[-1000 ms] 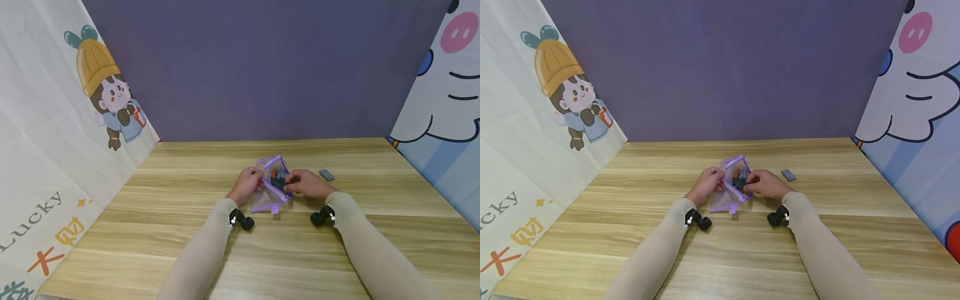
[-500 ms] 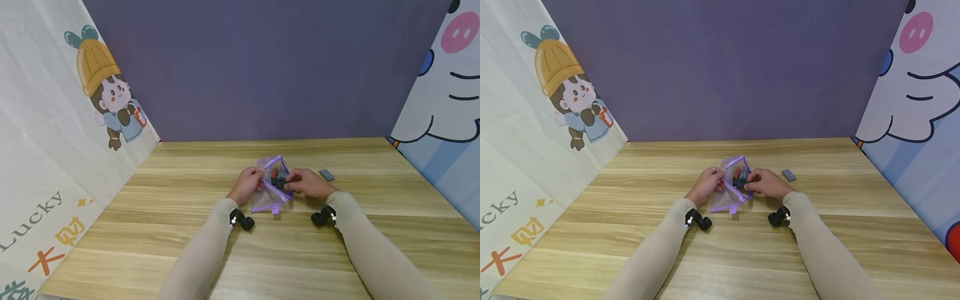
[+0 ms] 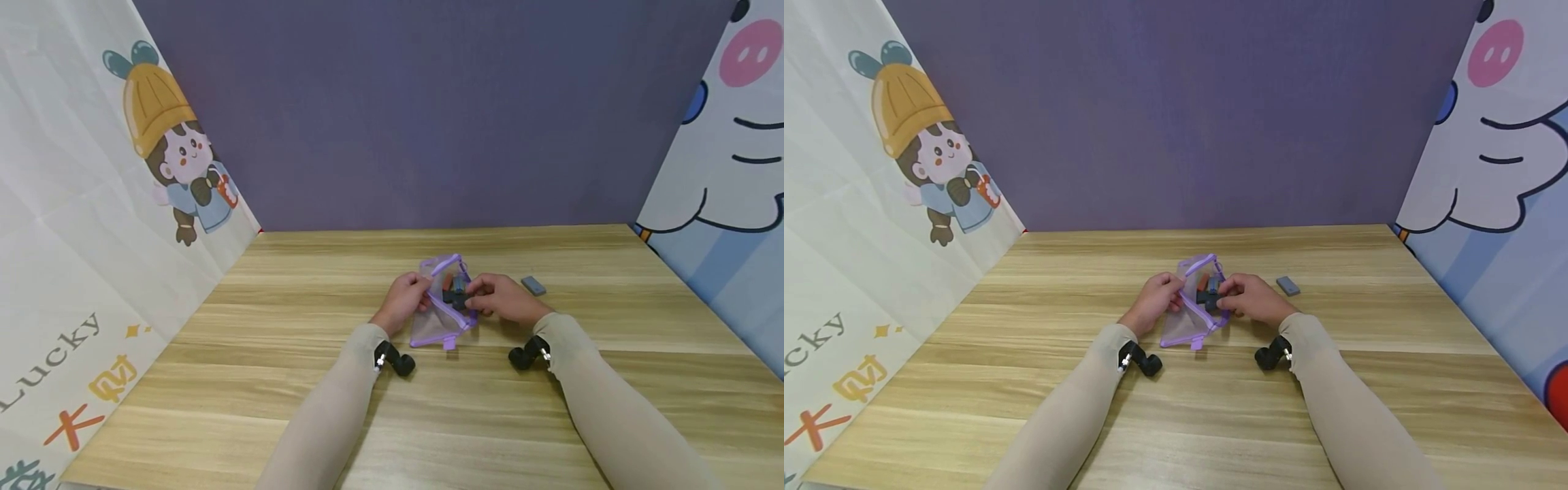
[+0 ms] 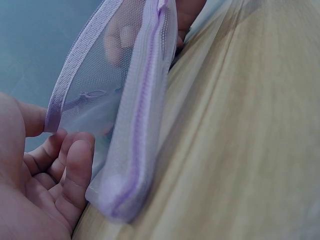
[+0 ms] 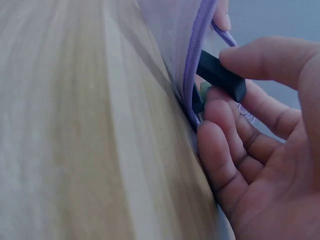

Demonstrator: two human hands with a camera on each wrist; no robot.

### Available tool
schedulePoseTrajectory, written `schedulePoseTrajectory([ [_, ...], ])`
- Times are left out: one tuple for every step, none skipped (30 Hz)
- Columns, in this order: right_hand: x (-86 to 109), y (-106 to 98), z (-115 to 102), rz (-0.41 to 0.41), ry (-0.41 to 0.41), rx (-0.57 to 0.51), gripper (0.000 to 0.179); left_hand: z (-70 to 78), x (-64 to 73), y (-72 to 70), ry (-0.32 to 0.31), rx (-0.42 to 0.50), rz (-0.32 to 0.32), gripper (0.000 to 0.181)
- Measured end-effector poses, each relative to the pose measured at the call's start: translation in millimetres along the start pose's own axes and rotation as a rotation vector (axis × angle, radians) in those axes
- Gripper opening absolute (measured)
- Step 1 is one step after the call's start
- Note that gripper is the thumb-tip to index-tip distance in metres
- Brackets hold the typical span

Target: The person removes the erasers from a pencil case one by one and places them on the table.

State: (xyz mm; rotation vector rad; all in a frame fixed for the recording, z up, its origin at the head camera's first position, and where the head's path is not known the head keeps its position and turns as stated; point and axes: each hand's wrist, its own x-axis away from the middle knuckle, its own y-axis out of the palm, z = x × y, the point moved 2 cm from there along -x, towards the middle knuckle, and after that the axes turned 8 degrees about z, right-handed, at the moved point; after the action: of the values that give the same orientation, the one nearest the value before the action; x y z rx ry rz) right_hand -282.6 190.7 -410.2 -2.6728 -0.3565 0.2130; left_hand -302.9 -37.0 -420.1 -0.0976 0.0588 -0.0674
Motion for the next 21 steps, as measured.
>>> schedulePoseTrajectory([
  [0.3, 0.1, 0.3, 0.003, 0.001, -0.003, 0.032, -0.3, -0.1, -0.1, 0.001, -0.002, -0.001, 0.02],
  [0.6, 0.3, 0.6, 0.007, 0.004, -0.006, 0.031, -0.7, -0.2, -0.1, 0.001, -0.003, -0.003, 0.019],
  [0.8, 0.5, 1.1, 0.012, 0.006, -0.007, 0.031, -1.0, -0.4, 0.0, 0.002, -0.003, -0.005, 0.019],
  [1.3, 0.7, 1.2, 0.018, 0.009, -0.007, 0.03, -1.0, 0.1, 0.2, 0.004, -0.002, -0.005, 0.019],
  [1.3, 0.5, 2.0, 0.02, 0.01, -0.007, 0.03, -1.4, -0.1, 0.2, 0.006, -0.003, -0.005, 0.02],
  [1.5, 0.2, 2.4, 0.02, 0.01, -0.008, 0.029, -1.6, -0.1, 0.4, 0.009, -0.002, -0.006, 0.02],
  [1.6, -0.2, 2.7, 0.019, 0.006, -0.007, 0.029, -1.6, -0.1, 0.6, 0.009, -0.001, -0.005, 0.02],
  [1.5, -0.7, 2.9, 0.02, 0.009, -0.01, 0.029, -1.3, -0.1, 0.7, 0.009, 0.0, -0.004, 0.02],
  [1.3, -1.3, 3.3, 0.019, 0.008, -0.011, 0.029, -1.2, -0.3, 0.8, 0.01, 0.001, -0.003, 0.02],
  [1.1, -1.9, 3.6, 0.018, 0.007, -0.013, 0.029, -0.8, -0.2, 0.7, 0.011, 0.001, -0.002, 0.02],
  [0.5, -2.4, 4.5, 0.014, 0.007, -0.015, 0.03, -0.9, -0.8, 0.6, 0.012, 0.0, -0.001, 0.02],
  [0.4, -2.7, 4.8, 0.015, 0.009, -0.019, 0.029, -0.4, -0.6, 0.6, 0.011, 0.002, -0.001, 0.02],
  [0.4, -2.8, 5.4, 0.017, 0.013, -0.022, 0.029, -0.4, -0.8, 0.5, 0.012, -0.001, 0.0, 0.02],
  [0.4, -2.8, 5.8, 0.021, 0.018, -0.028, 0.028, -0.7, -1.0, 0.4, 0.015, -0.002, 0.0, 0.02],
  [0.5, -2.9, 6.4, 0.021, 0.017, -0.029, 0.028, -0.7, -0.9, 0.4, 0.014, -0.003, -0.001, 0.02],
  [0.8, -3.0, 6.6, 0.021, 0.017, -0.032, 0.028, -0.9, -0.8, 0.3, 0.014, -0.006, -0.001, 0.021],
  [1.1, -3.1, 6.6, 0.022, 0.017, -0.035, 0.027, -1.1, -0.7, 0.3, 0.013, -0.005, -0.001, 0.021],
  [1.5, -3.2, 6.6, 0.025, 0.017, -0.037, 0.027, -1.3, -0.6, 0.1, 0.012, -0.004, -0.002, 0.021],
  [2.1, -3.4, 6.2, 0.026, 0.015, -0.036, 0.027, -1.4, -0.5, 0.0, 0.011, -0.004, -0.002, 0.021],
  [2.4, -3.8, 5.7, 0.027, 0.013, -0.036, 0.027, -1.3, -0.3, -0.1, 0.011, -0.001, -0.002, 0.021],
  [2.8, -4.1, 4.9, 0.027, 0.01, -0.037, 0.028, -1.2, -0.2, -0.2, 0.01, 0.0, -0.003, 0.021],
])
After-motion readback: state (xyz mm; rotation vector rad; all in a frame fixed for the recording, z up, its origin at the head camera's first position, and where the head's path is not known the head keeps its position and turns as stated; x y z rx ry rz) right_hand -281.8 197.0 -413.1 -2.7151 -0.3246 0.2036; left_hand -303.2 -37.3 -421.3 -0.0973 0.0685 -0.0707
